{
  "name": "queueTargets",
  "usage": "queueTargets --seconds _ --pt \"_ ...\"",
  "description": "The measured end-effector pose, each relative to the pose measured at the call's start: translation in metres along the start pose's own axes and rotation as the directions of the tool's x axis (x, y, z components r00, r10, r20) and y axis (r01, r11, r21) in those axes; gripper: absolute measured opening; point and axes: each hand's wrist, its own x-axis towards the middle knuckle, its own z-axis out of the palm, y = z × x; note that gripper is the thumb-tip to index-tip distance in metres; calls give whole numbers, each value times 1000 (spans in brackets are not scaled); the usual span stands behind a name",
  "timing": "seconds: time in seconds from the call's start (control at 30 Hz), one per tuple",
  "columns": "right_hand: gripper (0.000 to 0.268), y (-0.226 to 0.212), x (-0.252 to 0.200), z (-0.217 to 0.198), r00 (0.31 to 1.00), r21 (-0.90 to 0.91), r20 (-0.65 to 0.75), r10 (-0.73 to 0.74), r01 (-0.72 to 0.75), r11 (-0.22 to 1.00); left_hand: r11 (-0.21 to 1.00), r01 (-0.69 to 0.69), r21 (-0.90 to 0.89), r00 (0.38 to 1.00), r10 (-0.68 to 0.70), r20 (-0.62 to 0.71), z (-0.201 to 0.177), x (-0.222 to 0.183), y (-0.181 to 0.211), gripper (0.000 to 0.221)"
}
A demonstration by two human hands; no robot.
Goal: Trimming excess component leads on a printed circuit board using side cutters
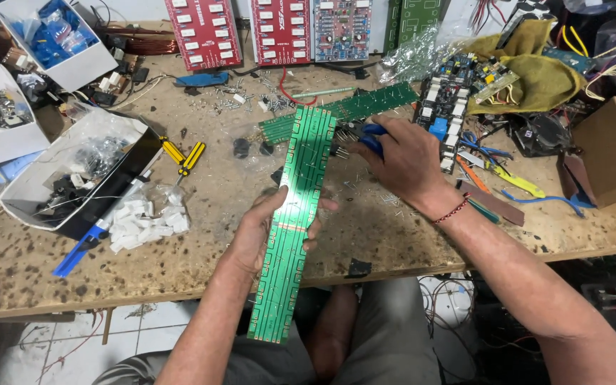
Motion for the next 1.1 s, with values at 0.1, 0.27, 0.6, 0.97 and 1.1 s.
queueTargets --seconds 0.1,0.27,0.6,0.97,1.1 --pt "51 5 -6 8 1000 3 5 -7 7 1000 1000 -1 8 1000 1 3 -2 -1 1 59" --pt "51 3 -3 4 1000 7 -9 -10 10 1000 1000 -1 12 1000 0 10 -2 0 -1 61" --pt "51 15 -6 16 977 -91 -163 -134 121 989 1000 18 16 1000 -18 4 -4 0 -3 63" --pt "55 34 8 2 934 -156 -171 -315 290 944 998 67 12 997 -67 24 5 -5 2 59" --pt "57 39 6 22 910 -115 -218 -353 335 935 996 91 -2 996 -91 -19 5 -5 2 61"
